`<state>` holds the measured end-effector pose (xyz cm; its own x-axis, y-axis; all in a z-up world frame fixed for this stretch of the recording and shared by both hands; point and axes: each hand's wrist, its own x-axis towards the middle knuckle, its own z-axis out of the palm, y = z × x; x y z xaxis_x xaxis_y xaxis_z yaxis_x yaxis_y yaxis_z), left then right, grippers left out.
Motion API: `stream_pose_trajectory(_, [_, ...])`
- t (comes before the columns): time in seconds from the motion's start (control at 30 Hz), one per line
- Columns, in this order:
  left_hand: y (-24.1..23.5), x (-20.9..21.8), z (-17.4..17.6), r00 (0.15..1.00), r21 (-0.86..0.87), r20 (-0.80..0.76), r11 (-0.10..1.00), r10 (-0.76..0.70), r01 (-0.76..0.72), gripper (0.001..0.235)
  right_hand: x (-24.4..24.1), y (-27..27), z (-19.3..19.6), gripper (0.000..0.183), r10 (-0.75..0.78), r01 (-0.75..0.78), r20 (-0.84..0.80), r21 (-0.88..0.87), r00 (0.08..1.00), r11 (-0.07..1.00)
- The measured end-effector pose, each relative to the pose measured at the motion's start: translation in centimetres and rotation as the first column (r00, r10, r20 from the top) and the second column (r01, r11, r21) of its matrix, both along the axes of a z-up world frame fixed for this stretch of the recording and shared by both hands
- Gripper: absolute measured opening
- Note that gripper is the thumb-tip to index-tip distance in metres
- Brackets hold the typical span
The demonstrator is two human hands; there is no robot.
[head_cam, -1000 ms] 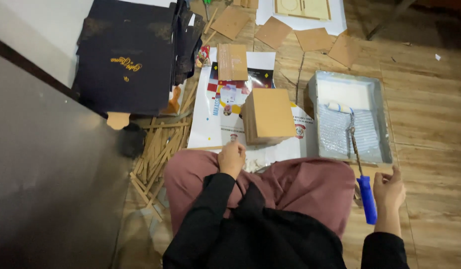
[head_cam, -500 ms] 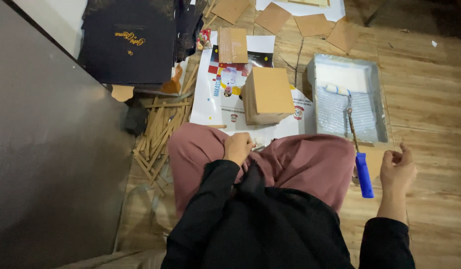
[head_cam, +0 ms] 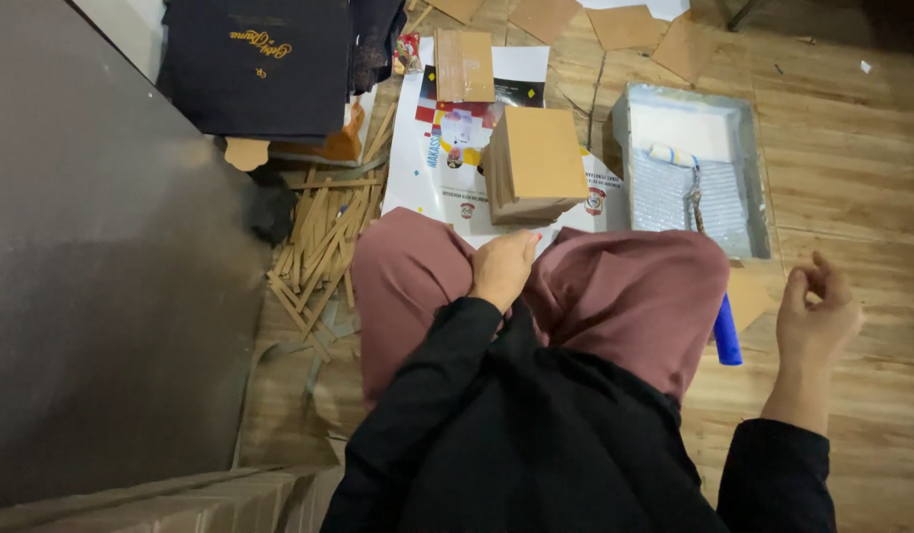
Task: Aligning a stack of cardboard pieces and applying a white coating or adhesive to the edges using a paint roller.
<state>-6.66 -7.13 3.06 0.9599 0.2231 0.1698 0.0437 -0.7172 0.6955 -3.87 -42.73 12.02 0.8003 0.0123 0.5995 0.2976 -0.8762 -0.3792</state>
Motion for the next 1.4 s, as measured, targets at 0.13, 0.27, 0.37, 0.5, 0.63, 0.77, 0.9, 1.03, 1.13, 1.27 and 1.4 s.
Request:
stream_pose_trajectory(0.13, [0.1,-1.1,3.6,1.0,-0.047,0.006,0.999,0.01,-0.01,0.041,0.6,0.9,0.6,0.023,0.075,-0.075,0.085,-0.001,0.994,0.997])
stream_pose_trajectory(0.27, [0.8,-1.3,3.3,0.97,-0.323,0.234,0.946,0.072,0.007,0.016,0.6,4.2,2.3,0.023,0.162,-0.171,0.081,0.122,0.984,0.978])
stream_pose_trajectory(0.37, [1.6,-1.3,2.0,0.966,-0.383,0.239,0.924,0.104,-0.005,0.003,0.3,7.0,3.1,0.022,0.2,-0.206,0.056,0.127,0.978,0.97])
stream_pose_trajectory(0.5, [2.9,-1.1,1.3,0.989,-0.507,0.104,0.861,0.101,-0.034,0.009,0.7,9.8,3.8,0.022,0.205,-0.197,-0.03,0.166,0.978,0.966])
stream_pose_trajectory(0.63, [3.9,-1.2,1.7,0.993,-0.498,-0.036,0.859,0.114,-0.117,0.012,1.9,10.4,2.9,0.025,0.215,-0.205,-0.061,0.148,0.975,0.968])
stream_pose_trajectory(0.77, [4.4,-0.7,0.6,0.994,-0.491,-0.03,0.864,0.11,-0.11,0.011,3.2,9.7,0.7,0.021,0.206,-0.184,-0.11,0.179,0.972,0.966])
stream_pose_trajectory(0.9, [4.6,0.0,0.0,0.99,-0.432,-0.109,0.893,0.089,-0.128,0.009,3.9,9.6,-0.9,0.022,0.147,-0.107,-0.207,0.191,0.967,0.976])
stream_pose_trajectory(1.03, [4.9,0.8,-0.5,0.991,-0.415,-0.124,0.904,0.051,-0.099,0.008,3.1,12.5,1.3,0.023,-0.178,0.186,-0.42,-0.021,0.89,0.982])
stream_pose_trajectory(1.13, [6.1,2.2,-0.5,0.994,-0.437,-0.11,0.898,-0.001,-0.047,0.01,3.4,13.3,1.9,0.028,-0.264,0.244,-0.471,-0.105,0.842,0.964])
stream_pose_trajectory(1.27, [10.2,5.2,2.6,0.987,-0.386,-0.158,0.922,-0.017,-0.046,0.024,6.4,9.7,-4.2,0.035,-0.16,0.141,-0.392,-0.077,0.906,0.987])
stream_pose_trajectory(1.4, [14.1,7.3,4.6,0.972,-0.347,-0.1,0.908,0.213,-0.235,0.017,8.4,8.7,-9.8,0.036,0.11,-0.108,-0.004,0.126,0.994,0.986])
